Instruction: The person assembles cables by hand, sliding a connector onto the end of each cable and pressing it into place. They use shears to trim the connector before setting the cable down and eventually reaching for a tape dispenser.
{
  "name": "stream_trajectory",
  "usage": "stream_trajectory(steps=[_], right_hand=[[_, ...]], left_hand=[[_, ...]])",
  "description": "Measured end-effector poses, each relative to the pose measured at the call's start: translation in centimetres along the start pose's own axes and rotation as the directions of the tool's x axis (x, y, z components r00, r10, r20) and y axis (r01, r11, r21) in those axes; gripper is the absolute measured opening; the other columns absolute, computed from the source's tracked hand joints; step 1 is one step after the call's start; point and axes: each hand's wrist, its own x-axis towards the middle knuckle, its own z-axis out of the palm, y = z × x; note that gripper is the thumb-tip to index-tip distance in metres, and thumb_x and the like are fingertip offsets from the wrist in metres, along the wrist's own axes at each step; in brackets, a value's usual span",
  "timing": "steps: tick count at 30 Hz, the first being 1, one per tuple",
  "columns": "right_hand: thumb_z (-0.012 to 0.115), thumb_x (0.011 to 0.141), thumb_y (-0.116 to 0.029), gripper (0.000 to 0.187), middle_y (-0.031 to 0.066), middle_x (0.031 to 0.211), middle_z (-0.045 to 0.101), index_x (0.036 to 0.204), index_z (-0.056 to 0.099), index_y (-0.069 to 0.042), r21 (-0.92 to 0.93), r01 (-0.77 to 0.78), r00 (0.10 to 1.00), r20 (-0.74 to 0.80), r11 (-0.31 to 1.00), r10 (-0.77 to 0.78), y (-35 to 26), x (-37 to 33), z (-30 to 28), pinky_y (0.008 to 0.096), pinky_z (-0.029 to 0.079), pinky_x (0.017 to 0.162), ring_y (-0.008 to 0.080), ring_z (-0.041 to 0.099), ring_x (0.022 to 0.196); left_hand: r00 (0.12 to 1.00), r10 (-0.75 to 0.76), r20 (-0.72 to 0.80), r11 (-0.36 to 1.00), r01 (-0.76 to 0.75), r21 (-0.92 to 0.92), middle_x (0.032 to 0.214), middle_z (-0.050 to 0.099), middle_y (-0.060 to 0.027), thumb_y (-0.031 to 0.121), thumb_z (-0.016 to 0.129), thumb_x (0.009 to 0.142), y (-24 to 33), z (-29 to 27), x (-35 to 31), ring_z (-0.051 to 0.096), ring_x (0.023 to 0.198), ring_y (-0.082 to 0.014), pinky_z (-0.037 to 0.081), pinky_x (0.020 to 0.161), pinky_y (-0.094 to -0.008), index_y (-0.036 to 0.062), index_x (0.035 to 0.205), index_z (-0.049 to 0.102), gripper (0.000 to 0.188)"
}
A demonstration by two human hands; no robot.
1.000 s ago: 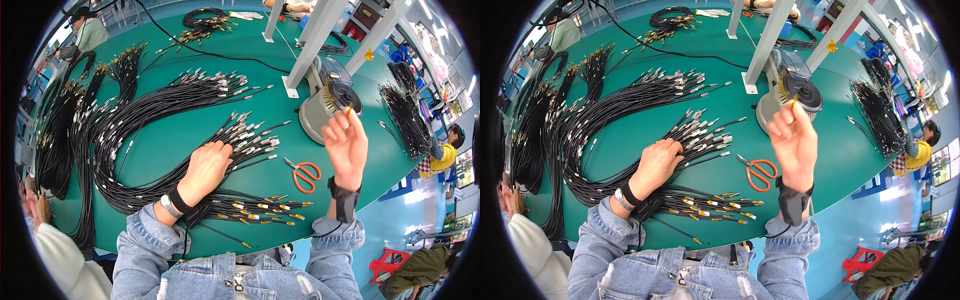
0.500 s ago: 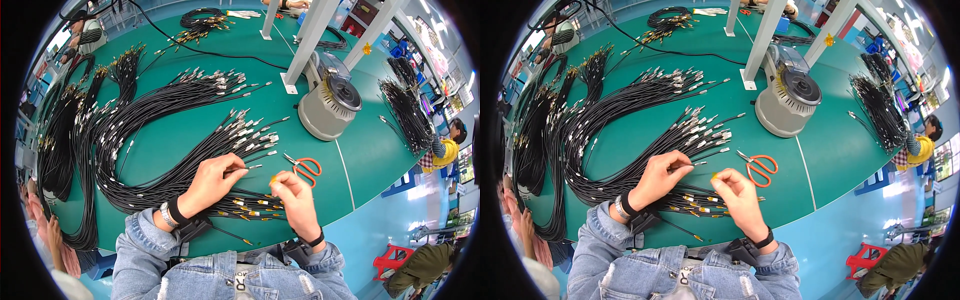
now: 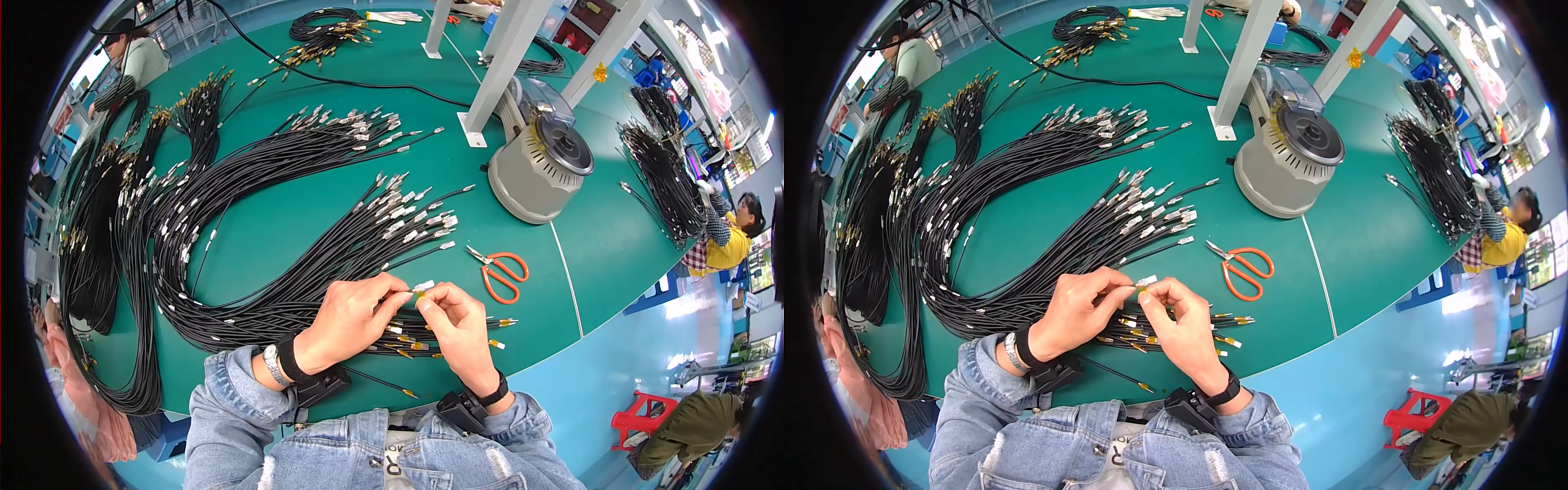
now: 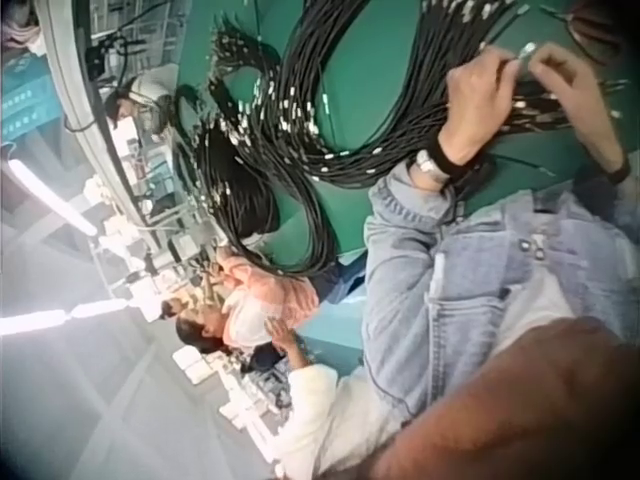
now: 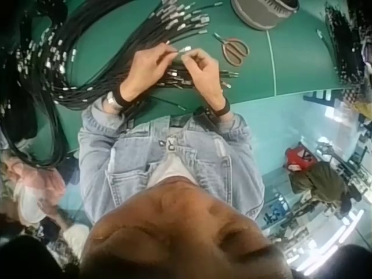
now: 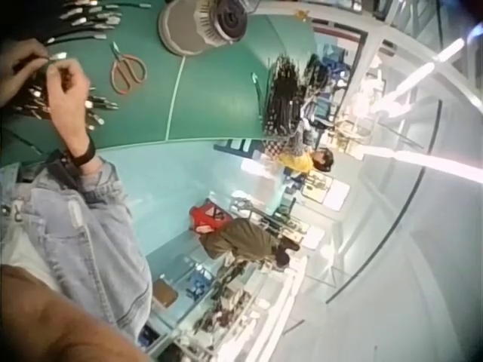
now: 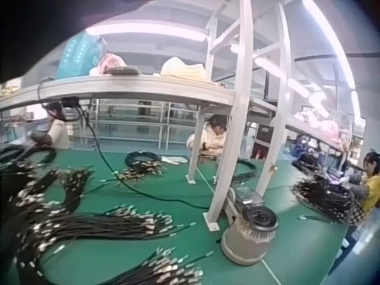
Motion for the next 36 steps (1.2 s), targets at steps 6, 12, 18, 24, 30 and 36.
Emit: stream_trajectory(steps=[6, 12, 18, 24, 30, 36], right_hand=[[0.06, 0.087, -0.009, 0.01, -0.0017, 0.075, 0.057, 0.083, 0.058, 0.001, -0.028, -0.021, 1.0, -0.007, 0.999, 0.021, 0.02, 0.14, -0.25, 0.0211, 0.042, 0.065, 0.0044, 0.049, 0.07], [0.061, 0.087, -0.01, 0.011, -0.0018, 0.074, 0.058, 0.083, 0.059, 0.001, -0.045, -0.05, 0.999, 0.004, 0.998, 0.05, 0.07, 0.3, -0.49, 0.02, 0.042, 0.063, 0.0035, 0.05, 0.068], [0.06, 0.087, -0.009, 0.01, -0.0028, 0.073, 0.058, 0.083, 0.059, 0.0, -0.053, -0.067, 0.998, 0.005, 0.996, 0.067, 0.23, 0.43, -0.57, 0.0193, 0.041, 0.06, 0.0026, 0.05, 0.067], [0.059, 0.087, -0.006, 0.007, -0.004, 0.075, 0.057, 0.082, 0.059, 0.0, -0.041, -0.077, 0.997, 0.009, 0.996, 0.077, 0.37, 0.45, -0.64, 0.0186, 0.039, 0.059, 0.0019, 0.049, 0.066], [0.059, 0.087, -0.008, 0.01, -0.0035, 0.074, 0.058, 0.082, 0.059, 0.0, -0.03, -0.078, 0.997, -0.001, 0.996, 0.078, 0.38, 0.43, -0.58, 0.0188, 0.04, 0.058, 0.0018, 0.049, 0.066], [0.059, 0.089, -0.011, 0.014, -0.0035, 0.07, 0.057, 0.082, 0.059, 0.001, -0.012, -0.057, 0.998, -0.019, 0.998, 0.057, 0.7, 0.42, -0.5, 0.0187, 0.04, 0.056, 0.0012, 0.048, 0.064]], left_hand=[[0.999, 0.045, -0.018, 0.997, -0.044, 0.065, 0.064, 0.061, -0.0066, 0.005, 0.068, 0.078, -0.04, 0.22, -0.14, 0.059, 0.049, -0.0176, 0.044, 0.043, -0.0274, 0.0036, 0.083, 0.061, 0.009], [0.99, 0.135, -0.033, 0.979, -0.128, 0.159, 0.066, 0.062, -0.0072, 0.008, 0.067, 0.078, -0.04, 0.37, -0.19, 0.062, 0.053, -0.0219, 0.047, 0.045, -0.0312, 0.0042, 0.082, 0.059, 0.01], [0.989, 0.144, -0.03, 0.976, -0.137, 0.167, 0.066, 0.062, -0.0072, 0.007, 0.068, 0.077, 0.15, 0.31, -0.2, 0.062, 0.053, -0.0217, 0.048, 0.045, -0.0308, 0.0039, 0.081, 0.059, 0.011], [0.991, 0.135, -0.021, 0.978, -0.13, 0.164, 0.064, 0.062, -0.0065, 0.006, 0.069, 0.075, 0.1, 0.31, -0.2, 0.061, 0.051, -0.0206, 0.047, 0.043, -0.03, 0.0039, 0.079, 0.059, 0.012], [0.986, 0.153, -0.06, 0.981, -0.144, 0.133, 0.06, 0.06, -0.0052, 0.004, 0.071, 0.073, -0.18, 0.6, -0.19, 0.057, 0.044, -0.0162, 0.043, 0.04, -0.0265, 0.0035, 0.078, 0.062, 0.01], [0.989, 0.141, -0.044, 0.981, -0.134, 0.137, 0.059, 0.058, -0.0046, 0.002, 0.07, 0.072, 0.16, 0.47, -0.25, 0.056, 0.044, -0.0162, 0.043, 0.04, -0.0268, 0.0042, 0.086, 0.062, 0.016]])
